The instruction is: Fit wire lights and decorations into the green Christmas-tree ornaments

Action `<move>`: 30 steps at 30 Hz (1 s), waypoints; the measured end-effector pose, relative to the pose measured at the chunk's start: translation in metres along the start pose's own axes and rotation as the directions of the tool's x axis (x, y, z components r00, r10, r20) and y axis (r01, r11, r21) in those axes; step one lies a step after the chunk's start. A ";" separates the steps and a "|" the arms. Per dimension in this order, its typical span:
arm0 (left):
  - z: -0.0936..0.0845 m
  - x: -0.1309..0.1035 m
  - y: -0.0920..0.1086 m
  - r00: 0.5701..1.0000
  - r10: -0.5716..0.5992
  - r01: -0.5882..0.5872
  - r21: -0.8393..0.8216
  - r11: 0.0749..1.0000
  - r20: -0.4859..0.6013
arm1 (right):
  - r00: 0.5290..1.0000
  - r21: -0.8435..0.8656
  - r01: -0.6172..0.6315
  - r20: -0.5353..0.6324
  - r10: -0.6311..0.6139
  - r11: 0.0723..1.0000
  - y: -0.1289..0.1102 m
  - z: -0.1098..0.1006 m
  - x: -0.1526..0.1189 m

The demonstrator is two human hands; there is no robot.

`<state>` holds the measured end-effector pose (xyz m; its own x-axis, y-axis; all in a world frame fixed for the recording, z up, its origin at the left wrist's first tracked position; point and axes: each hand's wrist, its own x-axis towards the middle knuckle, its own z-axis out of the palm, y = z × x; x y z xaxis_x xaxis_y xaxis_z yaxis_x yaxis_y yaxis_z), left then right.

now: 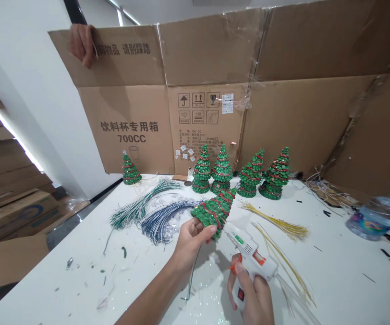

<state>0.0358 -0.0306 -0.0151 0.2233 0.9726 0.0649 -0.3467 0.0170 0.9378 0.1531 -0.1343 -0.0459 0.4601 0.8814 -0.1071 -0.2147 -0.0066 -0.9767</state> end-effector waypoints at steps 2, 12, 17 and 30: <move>0.001 0.000 0.000 1.000 0.005 -0.005 0.001 1.000 0.001 | 1.000 -0.001 -0.002 -0.013 0.002 1.000 0.000 0.000 0.000; 0.001 -0.001 0.001 1.000 -0.006 0.006 0.013 1.000 -0.006 | 1.000 0.005 0.009 -0.017 -0.009 1.000 0.000 0.002 -0.001; -0.001 0.003 0.001 0.998 -0.010 0.009 -0.029 1.000 -0.059 | 1.000 0.023 -0.008 0.027 0.008 1.000 0.005 -0.007 0.004; 0.007 0.023 0.064 0.969 0.166 -0.186 -0.097 0.978 -0.182 | 0.961 -0.461 0.275 0.167 -0.222 0.844 0.025 -0.053 0.024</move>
<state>0.0257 -0.0090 0.0485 -0.0071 0.9876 0.1567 -0.4690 -0.1417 0.8717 0.2047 -0.1384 -0.0826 0.3461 0.9269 0.1454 0.3423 0.0195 -0.9394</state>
